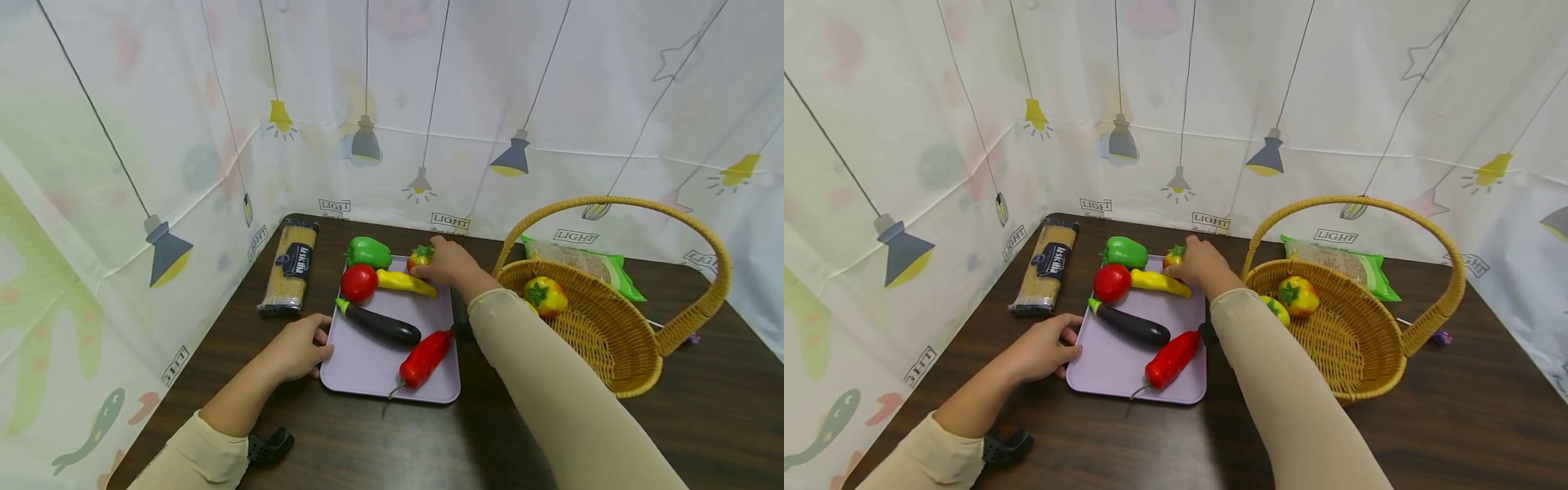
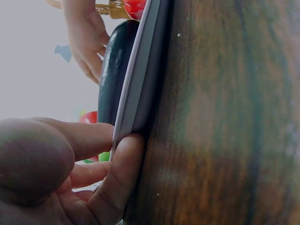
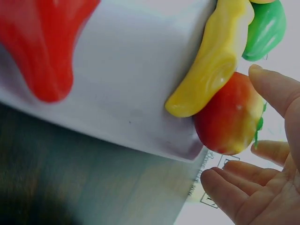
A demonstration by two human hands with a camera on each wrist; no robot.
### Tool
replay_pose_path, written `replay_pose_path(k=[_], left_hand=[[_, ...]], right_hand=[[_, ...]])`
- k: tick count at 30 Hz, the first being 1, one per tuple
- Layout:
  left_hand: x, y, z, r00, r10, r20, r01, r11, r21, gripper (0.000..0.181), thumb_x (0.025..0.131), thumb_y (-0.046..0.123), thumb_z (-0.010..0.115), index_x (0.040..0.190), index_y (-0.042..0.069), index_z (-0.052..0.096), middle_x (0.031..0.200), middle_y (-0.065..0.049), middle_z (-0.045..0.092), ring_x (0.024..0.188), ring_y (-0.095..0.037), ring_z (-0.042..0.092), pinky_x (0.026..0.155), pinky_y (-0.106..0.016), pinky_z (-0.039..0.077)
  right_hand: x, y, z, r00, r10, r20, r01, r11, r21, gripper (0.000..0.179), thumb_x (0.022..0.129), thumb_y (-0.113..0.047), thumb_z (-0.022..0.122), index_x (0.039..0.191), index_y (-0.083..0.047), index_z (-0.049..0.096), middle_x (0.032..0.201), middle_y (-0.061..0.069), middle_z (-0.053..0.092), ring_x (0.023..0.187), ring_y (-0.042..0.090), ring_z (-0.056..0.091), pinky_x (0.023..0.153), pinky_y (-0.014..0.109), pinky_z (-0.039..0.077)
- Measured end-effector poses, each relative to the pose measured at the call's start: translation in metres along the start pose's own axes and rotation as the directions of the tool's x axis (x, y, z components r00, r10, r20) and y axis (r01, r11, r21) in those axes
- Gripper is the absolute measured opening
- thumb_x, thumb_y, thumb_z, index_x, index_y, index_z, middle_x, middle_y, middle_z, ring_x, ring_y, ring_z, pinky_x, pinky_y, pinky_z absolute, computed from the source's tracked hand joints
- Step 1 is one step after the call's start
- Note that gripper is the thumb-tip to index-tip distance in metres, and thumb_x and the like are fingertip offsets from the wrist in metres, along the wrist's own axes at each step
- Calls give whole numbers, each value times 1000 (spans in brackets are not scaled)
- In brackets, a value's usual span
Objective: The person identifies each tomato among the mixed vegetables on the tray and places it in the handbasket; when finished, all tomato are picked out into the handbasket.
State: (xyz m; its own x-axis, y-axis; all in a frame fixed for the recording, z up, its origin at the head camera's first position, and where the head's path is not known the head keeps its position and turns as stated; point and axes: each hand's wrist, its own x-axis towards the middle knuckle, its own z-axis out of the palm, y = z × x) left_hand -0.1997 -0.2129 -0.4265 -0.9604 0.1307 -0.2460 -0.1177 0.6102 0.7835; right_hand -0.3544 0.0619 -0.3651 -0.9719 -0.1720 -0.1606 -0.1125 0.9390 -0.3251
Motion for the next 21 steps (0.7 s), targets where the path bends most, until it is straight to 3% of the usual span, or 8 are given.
replay_pose_path(k=[7,21], left_hand=[[1,-1,2,1000,-5,4,5,1000,-12,53,95,4,68,144,2,50,100,-11,58,65,-22,62,53,-32,58],[1,1,-1,1000,-8,4,8,1000,-13,54,95,4,70,144,2,50,100,-11,59,67,-21,63,54,-32,58]], right_hand=[[5,2,7,1000,31,-5,-30,997,71,93,90,-48,74,157,-3,27,143,25,46,120,37,49,109,54,41],[10,3,11,999,33,-25,-29,992,120,94,88,-42,78,155,-1,28,140,27,47,118,38,50,109,53,42]])
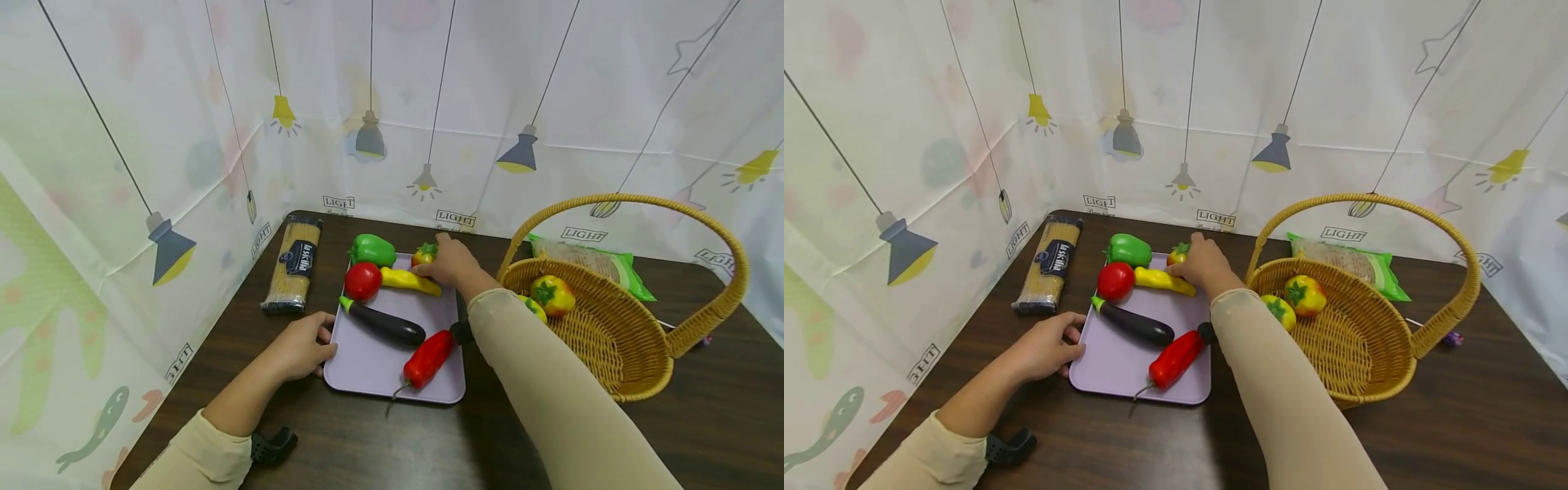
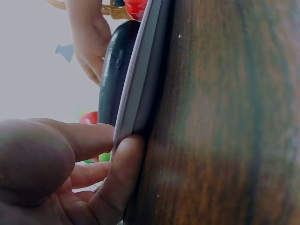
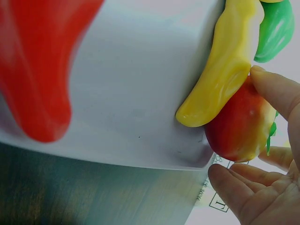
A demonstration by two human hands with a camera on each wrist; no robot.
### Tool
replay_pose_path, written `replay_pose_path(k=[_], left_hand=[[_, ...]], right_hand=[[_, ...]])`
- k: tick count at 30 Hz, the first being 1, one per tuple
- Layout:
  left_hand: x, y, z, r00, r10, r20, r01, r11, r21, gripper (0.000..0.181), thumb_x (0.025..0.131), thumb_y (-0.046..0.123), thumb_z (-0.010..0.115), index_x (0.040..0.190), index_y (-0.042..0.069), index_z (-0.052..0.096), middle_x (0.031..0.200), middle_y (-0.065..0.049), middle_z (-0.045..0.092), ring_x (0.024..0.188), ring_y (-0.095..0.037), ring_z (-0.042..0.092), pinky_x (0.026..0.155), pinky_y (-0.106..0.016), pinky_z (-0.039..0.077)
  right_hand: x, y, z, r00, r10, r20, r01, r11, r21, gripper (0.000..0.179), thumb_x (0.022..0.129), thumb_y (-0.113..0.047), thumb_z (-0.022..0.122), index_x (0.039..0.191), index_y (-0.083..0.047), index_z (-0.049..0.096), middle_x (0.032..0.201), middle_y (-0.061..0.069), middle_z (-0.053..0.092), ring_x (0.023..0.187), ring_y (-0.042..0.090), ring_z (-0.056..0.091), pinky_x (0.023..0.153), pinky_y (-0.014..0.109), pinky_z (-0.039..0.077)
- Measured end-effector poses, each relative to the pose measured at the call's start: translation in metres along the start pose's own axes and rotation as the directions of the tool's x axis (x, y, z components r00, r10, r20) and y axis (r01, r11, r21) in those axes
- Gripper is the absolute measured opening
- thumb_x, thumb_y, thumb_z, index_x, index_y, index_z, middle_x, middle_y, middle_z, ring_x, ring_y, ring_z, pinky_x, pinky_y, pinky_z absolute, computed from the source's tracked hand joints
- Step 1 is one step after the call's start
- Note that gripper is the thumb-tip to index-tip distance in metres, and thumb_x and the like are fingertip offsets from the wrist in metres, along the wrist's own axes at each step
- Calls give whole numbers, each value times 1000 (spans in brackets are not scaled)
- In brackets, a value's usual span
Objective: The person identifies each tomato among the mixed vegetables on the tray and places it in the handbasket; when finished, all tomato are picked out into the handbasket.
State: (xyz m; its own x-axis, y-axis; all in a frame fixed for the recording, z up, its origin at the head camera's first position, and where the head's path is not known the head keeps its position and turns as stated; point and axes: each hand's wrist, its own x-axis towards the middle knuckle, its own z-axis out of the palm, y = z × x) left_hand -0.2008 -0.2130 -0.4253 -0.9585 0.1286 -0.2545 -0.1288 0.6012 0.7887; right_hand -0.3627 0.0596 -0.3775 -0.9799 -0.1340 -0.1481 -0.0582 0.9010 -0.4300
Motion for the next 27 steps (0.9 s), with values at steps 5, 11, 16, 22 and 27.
replay_pose_path(k=[5,11,16,22,27], left_hand=[[-1,1,0,1000,11,-1,-11,1000,3,54,95,3,69,145,1,50,99,-11,59,66,-21,62,54,-32,58],[-1,2,1,1000,13,-3,-13,1000,11,53,95,3,69,144,2,50,99,-11,58,66,-21,62,54,-32,58],[-1,2,1,1000,17,-5,-17,1000,3,53,94,3,69,144,1,50,98,-11,58,66,-21,62,54,-32,58],[-1,1,1,1000,21,-12,-21,1000,-4,53,94,2,69,143,1,51,98,-11,58,65,-21,62,53,-32,58],[-1,-1,1,1000,11,-10,-11,1000,0,53,95,2,69,144,1,50,99,-11,59,65,-22,62,54,-33,58]], right_hand=[[1,1,-1,1000,-4,-8,4,1000,14,93,87,-42,79,155,-1,29,139,26,48,118,38,50,109,52,42],[1,3,-2,1000,-14,-2,14,1000,11,87,88,-41,78,152,1,35,135,24,52,116,37,52,107,50,44],[-2,4,-4,1000,-21,-10,22,1000,15,85,88,-39,80,151,0,37,135,24,52,115,37,52,108,50,44],[-4,6,-6,999,-42,-30,43,999,12,85,87,-39,81,151,-2,39,134,22,54,113,36,53,106,50,46],[-9,4,-8,996,-82,-30,82,996,26,85,86,-39,82,151,-3,40,135,20,54,113,35,53,105,50,46]])
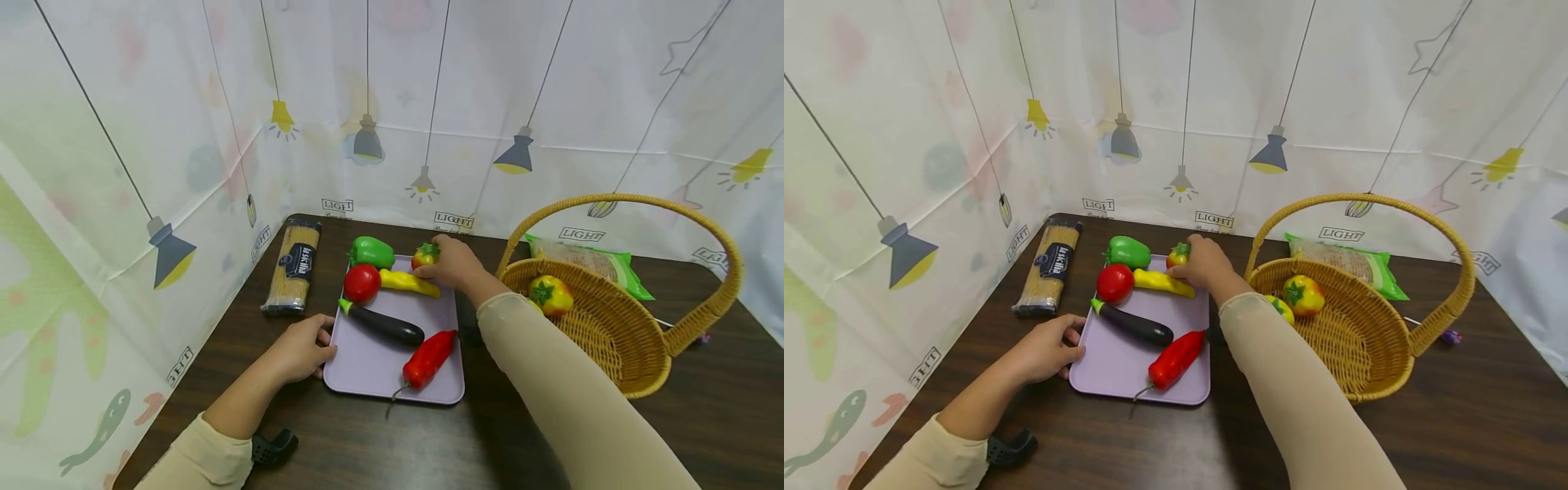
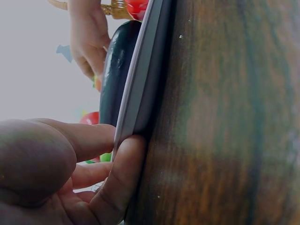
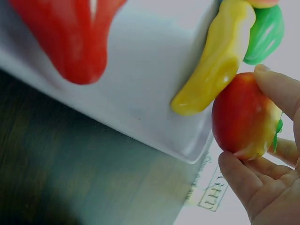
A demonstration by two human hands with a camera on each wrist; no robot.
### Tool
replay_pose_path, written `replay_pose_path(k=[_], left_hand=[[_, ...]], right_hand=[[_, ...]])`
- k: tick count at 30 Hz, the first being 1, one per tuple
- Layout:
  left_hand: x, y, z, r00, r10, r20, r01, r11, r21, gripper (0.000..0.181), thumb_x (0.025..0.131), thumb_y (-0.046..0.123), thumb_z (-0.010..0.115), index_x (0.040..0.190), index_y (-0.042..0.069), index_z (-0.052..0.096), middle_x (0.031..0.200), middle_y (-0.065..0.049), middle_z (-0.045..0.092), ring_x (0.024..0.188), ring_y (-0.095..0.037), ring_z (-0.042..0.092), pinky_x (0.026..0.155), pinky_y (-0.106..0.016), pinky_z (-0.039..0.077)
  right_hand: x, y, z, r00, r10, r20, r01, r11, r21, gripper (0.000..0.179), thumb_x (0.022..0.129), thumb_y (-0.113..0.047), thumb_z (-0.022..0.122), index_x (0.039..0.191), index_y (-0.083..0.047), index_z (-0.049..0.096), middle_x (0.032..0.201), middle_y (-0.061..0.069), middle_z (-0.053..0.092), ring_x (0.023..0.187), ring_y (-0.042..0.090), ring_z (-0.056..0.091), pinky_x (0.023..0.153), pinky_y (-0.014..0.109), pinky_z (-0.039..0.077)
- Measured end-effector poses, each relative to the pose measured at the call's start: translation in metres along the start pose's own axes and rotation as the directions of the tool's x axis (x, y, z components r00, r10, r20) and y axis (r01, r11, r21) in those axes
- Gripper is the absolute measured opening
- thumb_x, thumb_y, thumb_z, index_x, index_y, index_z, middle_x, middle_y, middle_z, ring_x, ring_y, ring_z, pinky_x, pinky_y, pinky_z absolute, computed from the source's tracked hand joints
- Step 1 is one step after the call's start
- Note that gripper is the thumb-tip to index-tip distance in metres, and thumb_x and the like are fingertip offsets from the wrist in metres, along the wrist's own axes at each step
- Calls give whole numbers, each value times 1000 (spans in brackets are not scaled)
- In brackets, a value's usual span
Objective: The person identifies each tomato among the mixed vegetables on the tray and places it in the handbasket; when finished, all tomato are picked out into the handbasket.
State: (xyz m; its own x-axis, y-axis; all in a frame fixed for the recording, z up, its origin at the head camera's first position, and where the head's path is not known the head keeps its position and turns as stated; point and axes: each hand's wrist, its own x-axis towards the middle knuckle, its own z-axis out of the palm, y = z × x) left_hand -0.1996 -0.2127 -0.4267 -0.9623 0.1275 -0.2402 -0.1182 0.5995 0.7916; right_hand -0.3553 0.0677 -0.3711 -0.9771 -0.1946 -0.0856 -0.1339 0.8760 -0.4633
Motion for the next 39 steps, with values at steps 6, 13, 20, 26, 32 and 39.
replay_pose_path(k=[6,13,20,26,32,39], left_hand=[[0,0,0,1000,-3,0,3,1000,9,53,95,4,69,144,1,50,100,-11,58,65,-22,62,54,-33,58],[0,-2,1,1000,-10,-1,10,1000,5,55,95,4,70,145,2,49,101,-11,58,66,-22,62,54,-33,58],[0,-3,1,1000,-6,1,6,1000,5,55,95,4,70,145,1,49,101,-11,58,66,-22,62,55,-34,58],[0,-1,0,1000,-1,2,1,1000,9,55,94,4,70,145,0,48,102,-12,58,64,-22,62,55,-34,58],[-1,0,-1,1000,-8,4,8,1000,17,55,95,5,70,146,1,48,102,-12,58,65,-23,62,56,-34,58],[-1,0,0,1000,-9,8,9,1000,18,55,95,4,69,146,1,48,102,-12,59,65,-22,62,56,-34,58]], right_hand=[[-12,-4,-8,998,-61,-4,61,998,-2,84,86,-39,82,152,-6,42,141,18,52,117,34,52,106,50,46],[-30,-11,-17,995,-98,8,98,995,7,83,86,-39,83,152,-9,42,137,15,53,115,32,52,102,49,49],[-45,-9,-26,990,-141,10,141,990,-5,82,86,-39,83,151,-9,43,138,15,53,114,32,52,101,48,49],[-60,-6,-36,985,-171,3,171,985,-8,81,86,-41,82,151,-10,45,138,15,53,112,31,53,97,47,51],[-74,-7,-43,977,-214,24,214,977,-18,82,86,-42,82,152,-11,44,140,14,53,111,30,54,95,45,52],[-91,-10,-52,970,-241,14,242,970,-20,82,85,-40,83,152,-11,45,141,13,53,110,29,55,95,44,53]])
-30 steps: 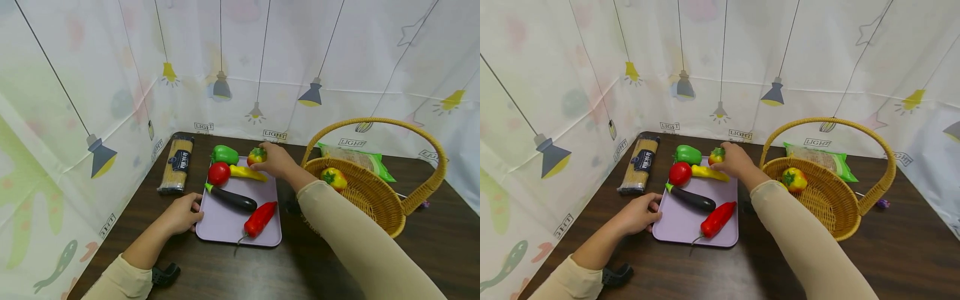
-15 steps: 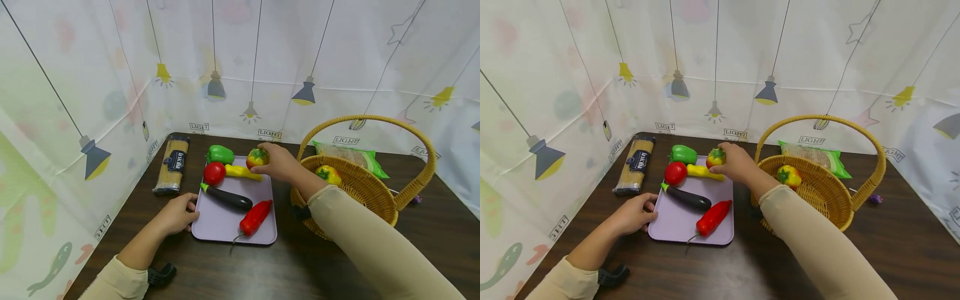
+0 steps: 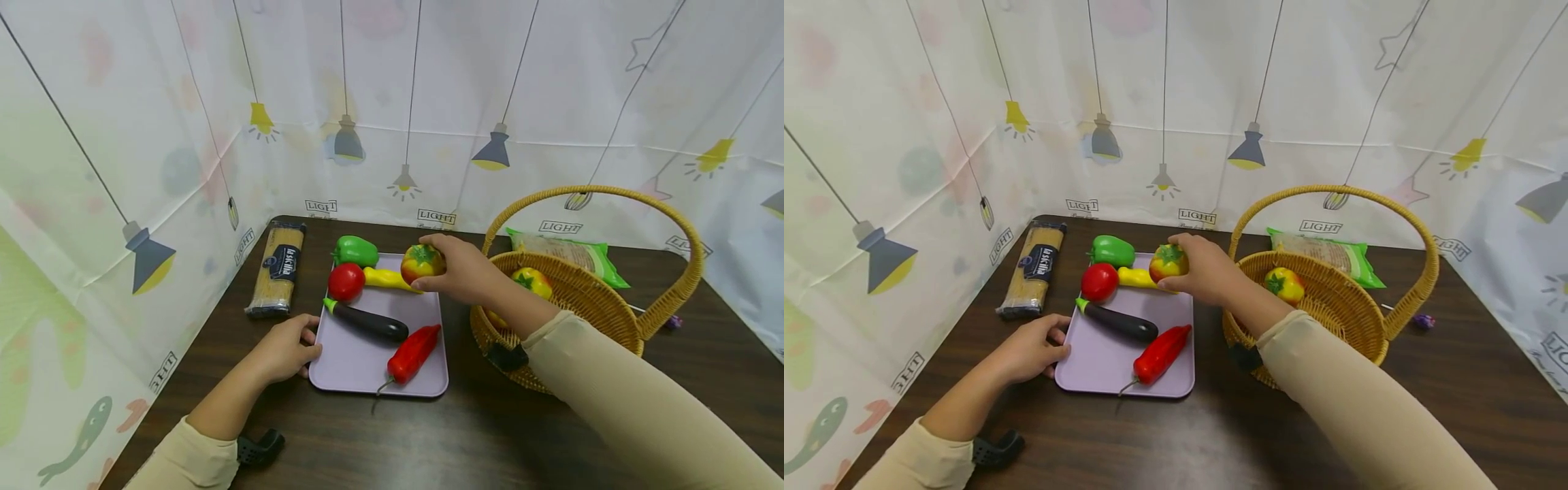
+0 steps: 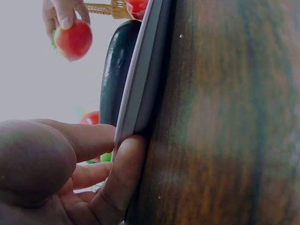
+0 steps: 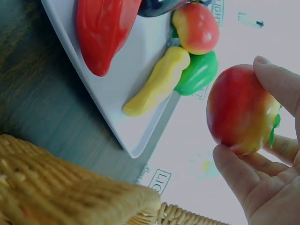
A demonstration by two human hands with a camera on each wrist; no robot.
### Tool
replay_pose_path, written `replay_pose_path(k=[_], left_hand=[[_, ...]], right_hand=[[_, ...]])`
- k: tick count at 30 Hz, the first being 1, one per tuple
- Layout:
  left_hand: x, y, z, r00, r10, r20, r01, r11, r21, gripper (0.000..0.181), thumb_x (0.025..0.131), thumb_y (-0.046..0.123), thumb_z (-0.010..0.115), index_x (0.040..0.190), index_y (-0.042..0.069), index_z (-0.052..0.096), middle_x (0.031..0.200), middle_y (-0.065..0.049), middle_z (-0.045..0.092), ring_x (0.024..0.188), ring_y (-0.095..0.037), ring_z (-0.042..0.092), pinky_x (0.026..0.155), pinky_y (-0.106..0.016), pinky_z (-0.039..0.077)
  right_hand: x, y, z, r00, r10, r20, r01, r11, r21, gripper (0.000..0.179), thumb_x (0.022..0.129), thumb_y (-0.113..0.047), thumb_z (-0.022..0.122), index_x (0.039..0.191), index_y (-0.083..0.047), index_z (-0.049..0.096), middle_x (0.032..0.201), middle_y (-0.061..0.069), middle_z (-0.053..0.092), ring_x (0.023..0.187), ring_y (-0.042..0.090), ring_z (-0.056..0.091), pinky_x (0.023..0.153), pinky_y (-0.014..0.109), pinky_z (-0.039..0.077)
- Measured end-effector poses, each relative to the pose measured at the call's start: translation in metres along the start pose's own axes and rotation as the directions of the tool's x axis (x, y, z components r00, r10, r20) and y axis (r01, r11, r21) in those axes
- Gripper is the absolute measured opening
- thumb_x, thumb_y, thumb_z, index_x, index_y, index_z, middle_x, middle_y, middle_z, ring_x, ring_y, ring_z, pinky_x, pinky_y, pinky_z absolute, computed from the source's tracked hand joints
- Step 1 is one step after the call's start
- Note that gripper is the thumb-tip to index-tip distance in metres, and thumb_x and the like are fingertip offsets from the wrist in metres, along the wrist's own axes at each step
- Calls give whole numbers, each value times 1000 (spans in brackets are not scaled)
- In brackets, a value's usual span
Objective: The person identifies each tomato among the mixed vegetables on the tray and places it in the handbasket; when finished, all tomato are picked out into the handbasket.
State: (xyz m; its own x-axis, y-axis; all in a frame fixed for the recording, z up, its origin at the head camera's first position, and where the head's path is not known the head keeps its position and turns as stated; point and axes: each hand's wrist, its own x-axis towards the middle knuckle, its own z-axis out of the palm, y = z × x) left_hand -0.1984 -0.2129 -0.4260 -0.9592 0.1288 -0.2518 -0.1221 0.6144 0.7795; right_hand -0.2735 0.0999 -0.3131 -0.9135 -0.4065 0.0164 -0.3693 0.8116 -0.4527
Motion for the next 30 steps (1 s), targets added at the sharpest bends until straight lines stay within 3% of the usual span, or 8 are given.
replay_pose_path(k=[15,30], left_hand=[[1,-2,0,1000,4,1,-4,1000,2,55,94,4,70,145,1,49,102,-12,59,65,-22,62,56,-34,58],[1,-1,0,1000,-6,3,5,1000,12,55,95,5,70,146,2,48,104,-12,59,67,-23,62,56,-34,58]], right_hand=[[-38,10,-12,1000,-8,8,7,1000,4,84,84,-42,84,152,-14,45,143,13,52,114,30,57,96,48,54],[-81,36,-35,1000,10,1,-10,1000,-29,85,83,-52,82,152,-15,46,139,13,55,110,29,57,95,52,53]])
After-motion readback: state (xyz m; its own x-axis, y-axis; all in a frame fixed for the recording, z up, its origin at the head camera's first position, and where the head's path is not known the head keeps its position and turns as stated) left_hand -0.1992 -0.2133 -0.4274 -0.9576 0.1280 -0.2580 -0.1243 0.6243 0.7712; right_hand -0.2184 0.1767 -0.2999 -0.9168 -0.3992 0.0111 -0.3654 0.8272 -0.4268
